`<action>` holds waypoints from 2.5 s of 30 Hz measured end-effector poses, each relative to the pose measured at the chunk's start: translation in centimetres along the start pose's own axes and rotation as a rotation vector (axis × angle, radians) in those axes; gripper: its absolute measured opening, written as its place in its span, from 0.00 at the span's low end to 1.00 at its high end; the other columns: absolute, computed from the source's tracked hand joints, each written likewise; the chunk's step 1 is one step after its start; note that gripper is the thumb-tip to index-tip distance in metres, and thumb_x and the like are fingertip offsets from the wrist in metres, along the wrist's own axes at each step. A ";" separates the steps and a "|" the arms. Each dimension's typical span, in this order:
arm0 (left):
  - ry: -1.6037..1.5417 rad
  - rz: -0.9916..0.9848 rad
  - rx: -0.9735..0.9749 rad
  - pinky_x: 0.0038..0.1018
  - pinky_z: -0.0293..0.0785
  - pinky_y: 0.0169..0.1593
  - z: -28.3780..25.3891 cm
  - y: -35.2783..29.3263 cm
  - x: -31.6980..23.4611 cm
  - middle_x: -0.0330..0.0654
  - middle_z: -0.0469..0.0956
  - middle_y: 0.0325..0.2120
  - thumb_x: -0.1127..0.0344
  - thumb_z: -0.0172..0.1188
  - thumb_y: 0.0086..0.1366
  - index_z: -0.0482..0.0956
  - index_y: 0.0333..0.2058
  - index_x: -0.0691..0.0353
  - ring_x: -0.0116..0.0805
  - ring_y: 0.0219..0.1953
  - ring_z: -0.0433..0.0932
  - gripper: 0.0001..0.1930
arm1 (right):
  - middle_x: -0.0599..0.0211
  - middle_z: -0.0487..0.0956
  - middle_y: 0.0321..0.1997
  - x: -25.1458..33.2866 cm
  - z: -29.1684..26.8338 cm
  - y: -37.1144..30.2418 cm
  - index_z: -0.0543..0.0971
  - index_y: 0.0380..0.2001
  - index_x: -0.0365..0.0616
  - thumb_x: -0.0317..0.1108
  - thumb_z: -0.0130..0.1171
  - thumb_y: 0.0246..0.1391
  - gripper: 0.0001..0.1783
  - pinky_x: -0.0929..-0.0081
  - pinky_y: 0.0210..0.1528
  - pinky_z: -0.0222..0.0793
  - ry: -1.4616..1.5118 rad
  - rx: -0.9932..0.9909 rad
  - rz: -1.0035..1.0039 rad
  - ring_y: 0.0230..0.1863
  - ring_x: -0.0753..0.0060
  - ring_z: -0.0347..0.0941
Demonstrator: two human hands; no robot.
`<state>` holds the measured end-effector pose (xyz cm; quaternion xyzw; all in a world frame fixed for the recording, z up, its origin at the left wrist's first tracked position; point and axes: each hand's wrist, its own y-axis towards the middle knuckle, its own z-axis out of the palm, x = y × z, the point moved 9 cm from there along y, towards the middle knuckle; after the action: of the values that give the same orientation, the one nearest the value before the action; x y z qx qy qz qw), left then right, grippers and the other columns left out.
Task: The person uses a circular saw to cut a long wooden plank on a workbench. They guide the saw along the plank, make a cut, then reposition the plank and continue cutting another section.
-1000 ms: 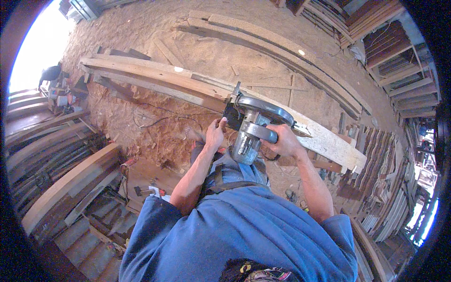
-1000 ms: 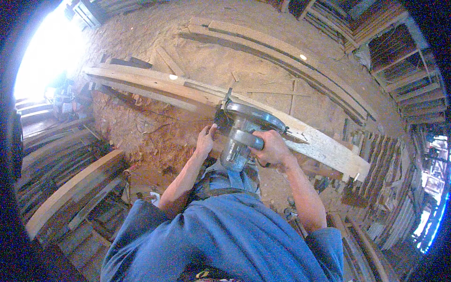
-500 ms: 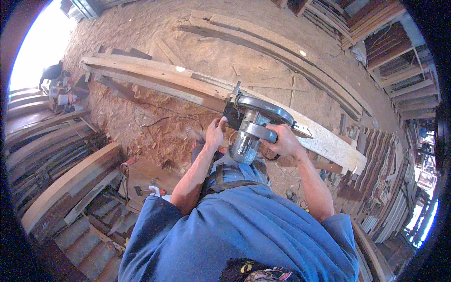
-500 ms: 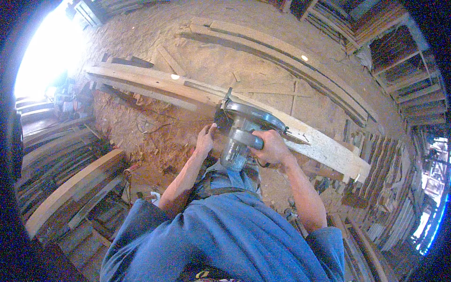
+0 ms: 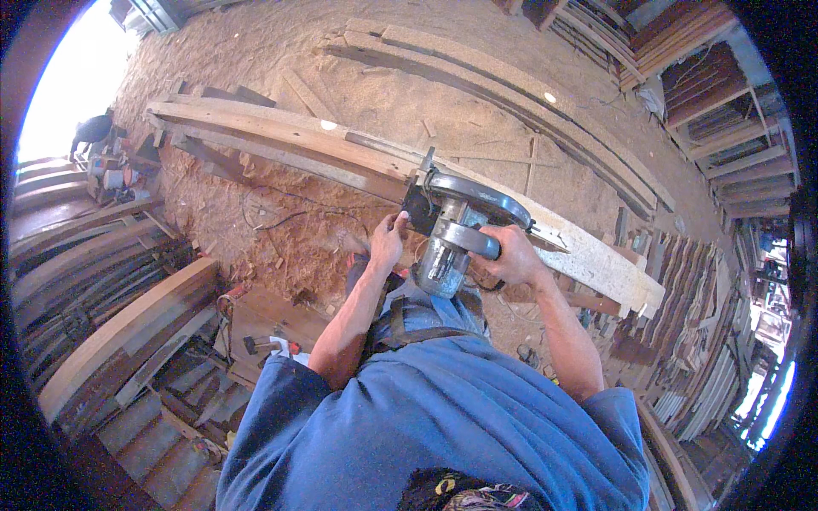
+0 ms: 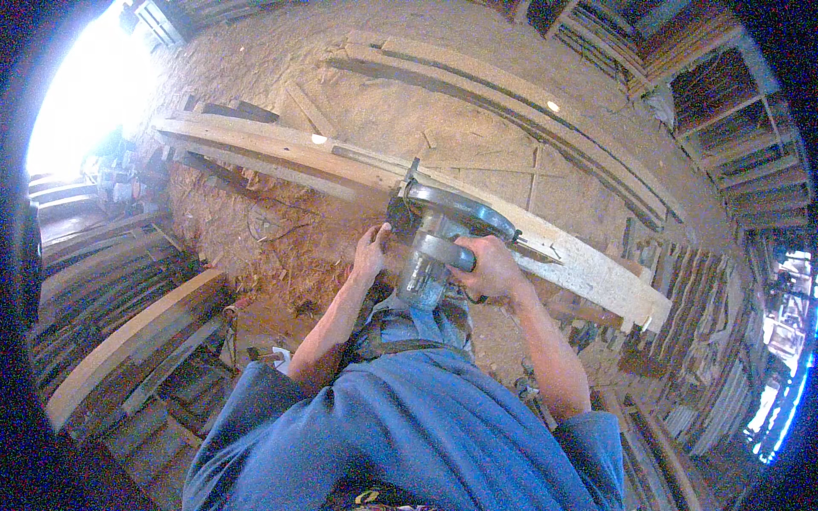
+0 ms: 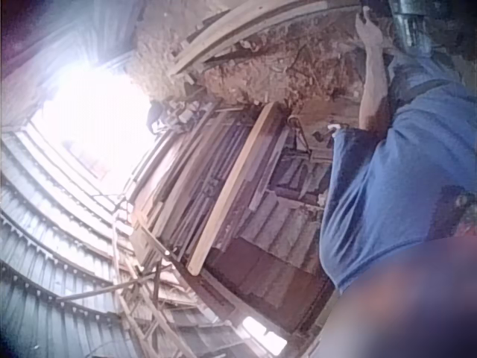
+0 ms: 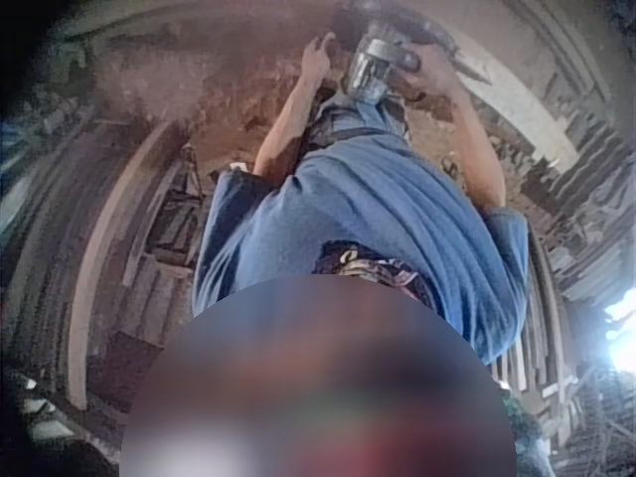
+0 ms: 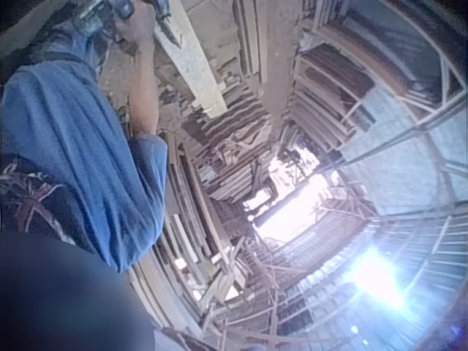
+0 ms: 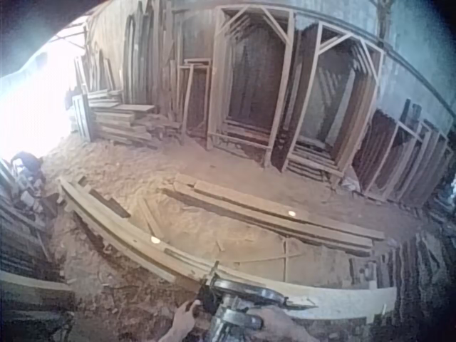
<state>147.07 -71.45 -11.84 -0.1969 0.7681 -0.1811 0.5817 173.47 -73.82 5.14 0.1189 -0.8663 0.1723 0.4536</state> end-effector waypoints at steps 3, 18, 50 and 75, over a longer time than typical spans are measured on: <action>0.056 -0.027 -0.018 0.27 0.72 0.45 -0.3 -0.1 0.1 0.36 0.83 0.40 0.42 0.60 0.74 0.82 0.54 0.64 0.27 0.39 0.76 0.28 | 0.48 0.85 0.32 0.3 -0.1 -0.1 0.85 0.38 0.42 0.32 0.72 0.48 0.13 0.56 0.40 0.77 0.004 -0.009 -0.028 0.36 0.44 0.83; 0.006 0.003 -0.042 0.27 0.71 0.40 -0.2 0.3 0.7 0.35 0.82 0.35 0.45 0.60 0.75 0.84 0.53 0.62 0.26 0.34 0.74 0.25 | 0.50 0.83 0.29 0.0 0.1 0.0 0.83 0.35 0.40 0.32 0.72 0.51 0.10 0.60 0.37 0.75 -0.005 -0.021 -0.079 0.31 0.47 0.82; 0.025 0.042 -0.067 0.29 0.75 0.44 -0.3 -0.3 -0.4 0.42 0.85 0.39 0.42 0.58 0.75 0.82 0.55 0.65 0.30 0.37 0.80 0.29 | 0.49 0.85 0.31 -0.1 0.1 0.0 0.85 0.37 0.43 0.34 0.72 0.46 0.14 0.55 0.40 0.77 0.004 0.019 -0.013 0.36 0.44 0.84; -0.007 -0.044 -0.083 0.28 0.73 0.49 -0.4 -1.2 -0.9 0.37 0.85 0.40 0.44 0.62 0.73 0.85 0.51 0.62 0.30 0.41 0.78 0.25 | 0.47 0.85 0.32 -0.3 0.0 0.0 0.85 0.38 0.42 0.34 0.72 0.46 0.15 0.54 0.41 0.78 0.013 0.001 -0.049 0.37 0.42 0.84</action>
<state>147.05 -72.01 -10.44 -0.2382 0.7686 -0.1611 0.5715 173.61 -73.79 4.88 0.1390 -0.8601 0.1623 0.4631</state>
